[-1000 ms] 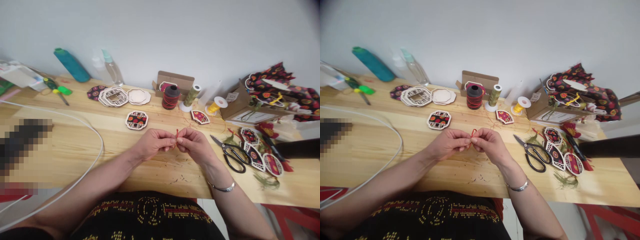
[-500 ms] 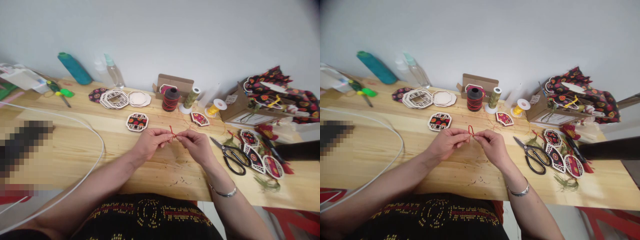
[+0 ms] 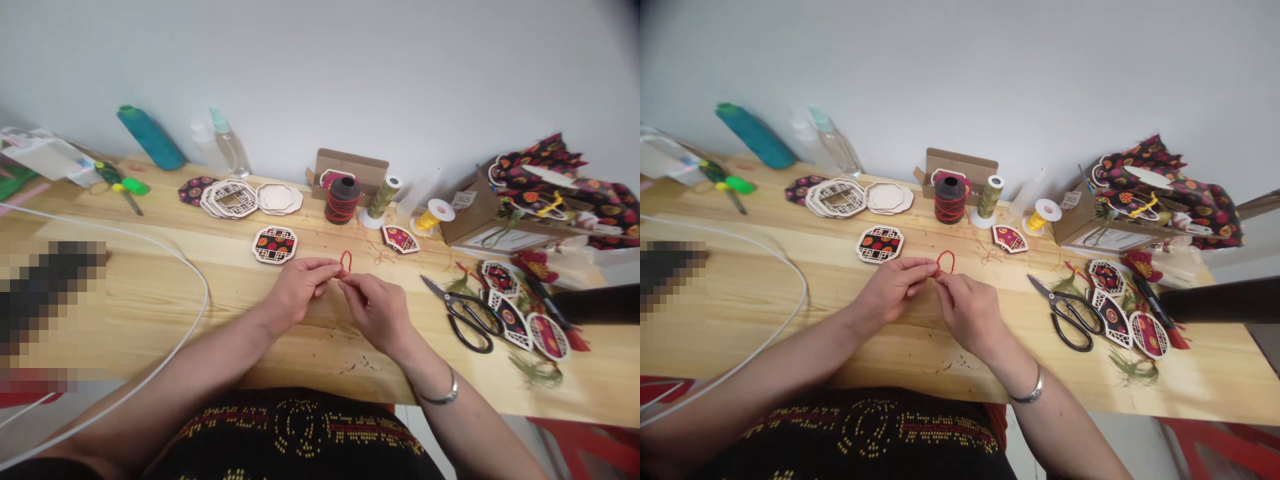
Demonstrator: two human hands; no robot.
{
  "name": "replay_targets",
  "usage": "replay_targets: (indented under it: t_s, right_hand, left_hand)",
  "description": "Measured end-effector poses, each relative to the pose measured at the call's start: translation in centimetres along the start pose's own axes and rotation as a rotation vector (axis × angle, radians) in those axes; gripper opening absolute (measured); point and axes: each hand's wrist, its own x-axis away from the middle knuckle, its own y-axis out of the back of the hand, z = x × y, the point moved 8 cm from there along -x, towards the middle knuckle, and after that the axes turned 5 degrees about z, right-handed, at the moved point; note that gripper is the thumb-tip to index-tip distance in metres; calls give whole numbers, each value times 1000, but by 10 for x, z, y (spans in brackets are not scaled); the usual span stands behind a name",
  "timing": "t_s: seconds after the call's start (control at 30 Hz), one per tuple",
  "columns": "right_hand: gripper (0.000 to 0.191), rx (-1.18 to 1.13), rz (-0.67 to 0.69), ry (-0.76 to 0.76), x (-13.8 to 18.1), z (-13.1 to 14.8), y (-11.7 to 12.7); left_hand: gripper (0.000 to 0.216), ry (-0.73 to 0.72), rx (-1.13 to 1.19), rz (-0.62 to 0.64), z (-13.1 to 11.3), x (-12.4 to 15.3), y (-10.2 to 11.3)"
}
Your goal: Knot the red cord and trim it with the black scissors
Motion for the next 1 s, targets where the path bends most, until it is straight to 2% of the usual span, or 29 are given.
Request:
replay_targets:
  t_s: [0.17,0.33,0.43,0.53,0.57,0.63,0.73,0.8,1.0]
  right_hand:
    - [23,254,82,62,4,2,-16]
    - [20,252,105,128,7,8,-16]
    - [16,25,-9,113,4,10,1]
    - [17,-287,-183,-110,-1,-12,18]
    - [18,-417,-182,-214,-2,-22,15]
    - [22,-721,-94,-400,-2,-37,-2]
    - [32,-1058,26,-531,-1,-42,-26]
    - [35,-1111,58,-544,0,-41,-31]
    - [36,-1044,91,-543,-2,-40,-31]
  left_hand:
    - [10,149,174,61,12,1,-6]
    - [7,190,244,126,14,1,-9]
    - [6,160,233,132,12,0,-8]
    - [7,129,174,131,10,0,-9]
    - [7,120,146,132,10,1,-10]
    - [9,98,91,125,8,2,-11]
    - [11,66,30,101,8,4,-11]
    - [12,48,2,109,8,4,-12]
    - [7,36,-19,150,11,3,-14]
